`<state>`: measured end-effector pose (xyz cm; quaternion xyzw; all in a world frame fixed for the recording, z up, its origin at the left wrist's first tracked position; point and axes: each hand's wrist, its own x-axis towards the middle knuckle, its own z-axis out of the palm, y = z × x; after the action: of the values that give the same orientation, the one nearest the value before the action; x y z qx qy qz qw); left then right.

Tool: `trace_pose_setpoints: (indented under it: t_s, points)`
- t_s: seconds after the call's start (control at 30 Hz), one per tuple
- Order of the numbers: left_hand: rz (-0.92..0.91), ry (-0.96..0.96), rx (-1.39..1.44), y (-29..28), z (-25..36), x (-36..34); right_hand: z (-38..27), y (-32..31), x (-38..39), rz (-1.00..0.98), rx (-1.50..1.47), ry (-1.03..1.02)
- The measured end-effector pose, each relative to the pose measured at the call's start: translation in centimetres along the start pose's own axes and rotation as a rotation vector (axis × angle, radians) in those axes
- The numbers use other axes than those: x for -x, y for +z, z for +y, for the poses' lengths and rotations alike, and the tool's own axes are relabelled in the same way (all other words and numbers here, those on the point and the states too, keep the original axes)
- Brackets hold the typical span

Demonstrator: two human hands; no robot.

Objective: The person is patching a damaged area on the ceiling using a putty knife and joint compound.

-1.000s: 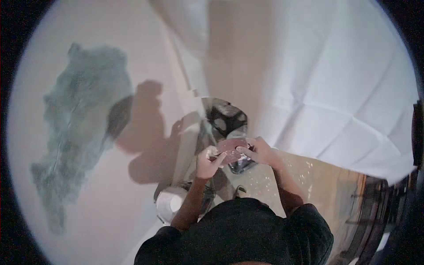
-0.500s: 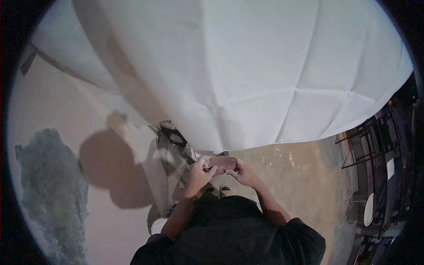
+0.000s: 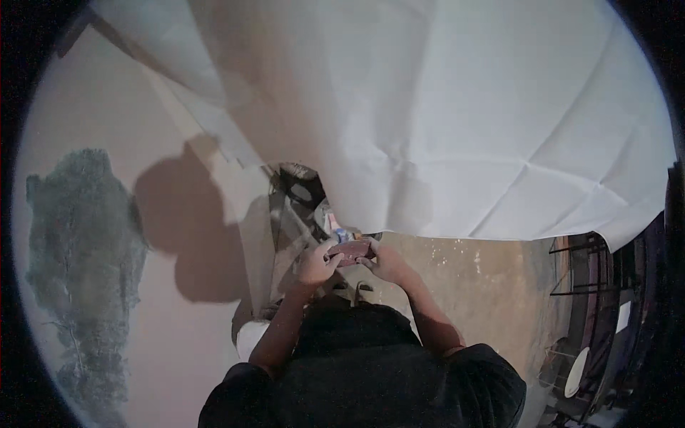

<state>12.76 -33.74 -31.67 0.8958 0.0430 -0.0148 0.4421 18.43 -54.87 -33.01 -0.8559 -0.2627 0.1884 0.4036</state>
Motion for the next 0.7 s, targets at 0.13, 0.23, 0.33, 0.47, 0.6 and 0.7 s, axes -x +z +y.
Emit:
trace_pose_setpoints:
  t_s: [0.13, 0.23, 0.33, 0.47, 0.6, 0.7]
  points:
    - [-0.040, 0.043, 0.064, 0.1, -2.6, -0.2, 0.0, 0.6, -0.3, 0.004, -0.033, -0.055]
    - [0.004, 0.110, 0.062, 1.3, -4.0, -0.3, 0.4, 0.6, -0.9, 0.003, -0.083, -0.042]
    - [-0.002, 0.040, 0.052, 1.3, -4.3, -1.1, 0.9, 0.8, -2.1, 0.008, -0.039, -0.004]
    - [-0.149, -0.130, 0.039, 1.9, -7.0, -3.6, 2.7, 1.4, -5.9, -0.026, -0.097, 0.120]
    - [-0.041, -0.104, 0.099, 2.5, -9.1, -6.4, 7.0, 3.1, -9.5, 0.093, -0.193, 0.106]
    - [-0.005, -0.107, 0.194, 5.0, -14.1, -9.4, 11.0, 4.8, -12.9, -0.029, 0.025, 0.280]
